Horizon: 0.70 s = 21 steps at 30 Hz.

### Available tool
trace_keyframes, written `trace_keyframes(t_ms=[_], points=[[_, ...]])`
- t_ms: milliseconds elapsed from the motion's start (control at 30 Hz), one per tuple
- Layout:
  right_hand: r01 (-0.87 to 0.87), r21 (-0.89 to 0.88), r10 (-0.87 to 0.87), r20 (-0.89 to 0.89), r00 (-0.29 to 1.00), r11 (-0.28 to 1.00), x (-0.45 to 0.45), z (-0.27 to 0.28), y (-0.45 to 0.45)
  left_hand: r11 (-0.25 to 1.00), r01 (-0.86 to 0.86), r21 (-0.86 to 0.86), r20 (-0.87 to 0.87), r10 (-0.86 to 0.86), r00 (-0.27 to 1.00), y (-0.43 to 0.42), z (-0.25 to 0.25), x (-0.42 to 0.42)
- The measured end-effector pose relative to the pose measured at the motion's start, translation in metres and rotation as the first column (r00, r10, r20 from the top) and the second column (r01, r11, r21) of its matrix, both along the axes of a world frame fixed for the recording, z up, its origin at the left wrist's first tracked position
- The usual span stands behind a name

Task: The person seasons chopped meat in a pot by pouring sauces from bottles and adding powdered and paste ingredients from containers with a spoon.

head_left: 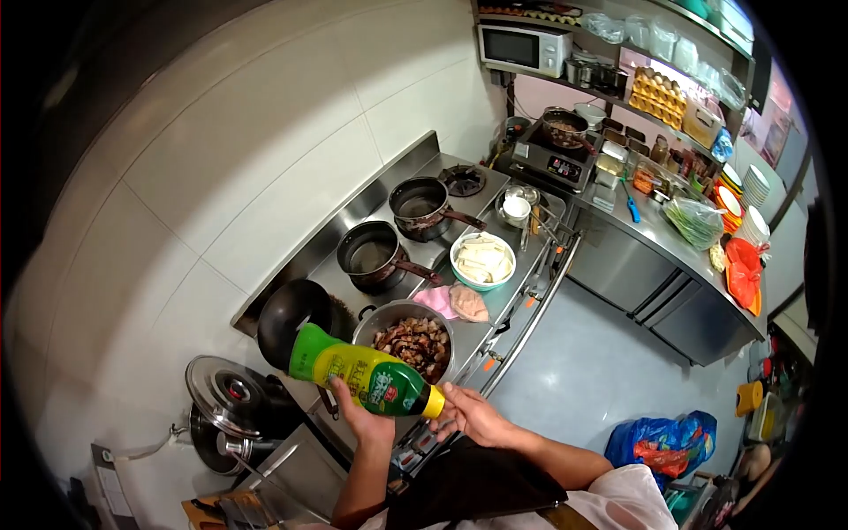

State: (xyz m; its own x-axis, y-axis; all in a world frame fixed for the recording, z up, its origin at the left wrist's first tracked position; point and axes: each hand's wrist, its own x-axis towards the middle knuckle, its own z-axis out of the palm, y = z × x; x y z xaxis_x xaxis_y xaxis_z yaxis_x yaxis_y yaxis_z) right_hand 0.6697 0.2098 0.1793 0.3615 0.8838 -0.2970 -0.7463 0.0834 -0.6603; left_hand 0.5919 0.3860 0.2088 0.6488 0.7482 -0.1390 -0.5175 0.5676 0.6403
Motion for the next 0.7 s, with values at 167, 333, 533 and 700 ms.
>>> trace_keyframes(t_ms=[167, 333, 533, 700], points=[[-0.090, 0.085, 0.097, -0.081, 0.992, 0.992, -0.007, 0.021, 0.013, 0.919, 0.010, 0.395, 0.164, -0.081, 0.983, 0.017, -0.005, -0.010], [0.217, -0.010, -0.191, 0.434, 0.880, 0.976, 0.005, 0.032, 0.021, 0.837, -0.046, 0.546, 0.019, 0.042, 0.999, 0.000, 0.014, -0.009], [0.256, 0.079, -0.142, 0.960, 0.239, 0.963, 0.009, 0.016, 0.025, 0.999, -0.014, 0.053, -0.028, 0.015, 0.999, -0.021, -0.029, -0.037], [0.187, -0.023, -0.053, 0.919, 0.391, 0.982, -0.011, -0.007, 0.037, 0.960, -0.144, -0.242, -0.111, 0.120, 0.987, -0.015, -0.047, -0.051]])
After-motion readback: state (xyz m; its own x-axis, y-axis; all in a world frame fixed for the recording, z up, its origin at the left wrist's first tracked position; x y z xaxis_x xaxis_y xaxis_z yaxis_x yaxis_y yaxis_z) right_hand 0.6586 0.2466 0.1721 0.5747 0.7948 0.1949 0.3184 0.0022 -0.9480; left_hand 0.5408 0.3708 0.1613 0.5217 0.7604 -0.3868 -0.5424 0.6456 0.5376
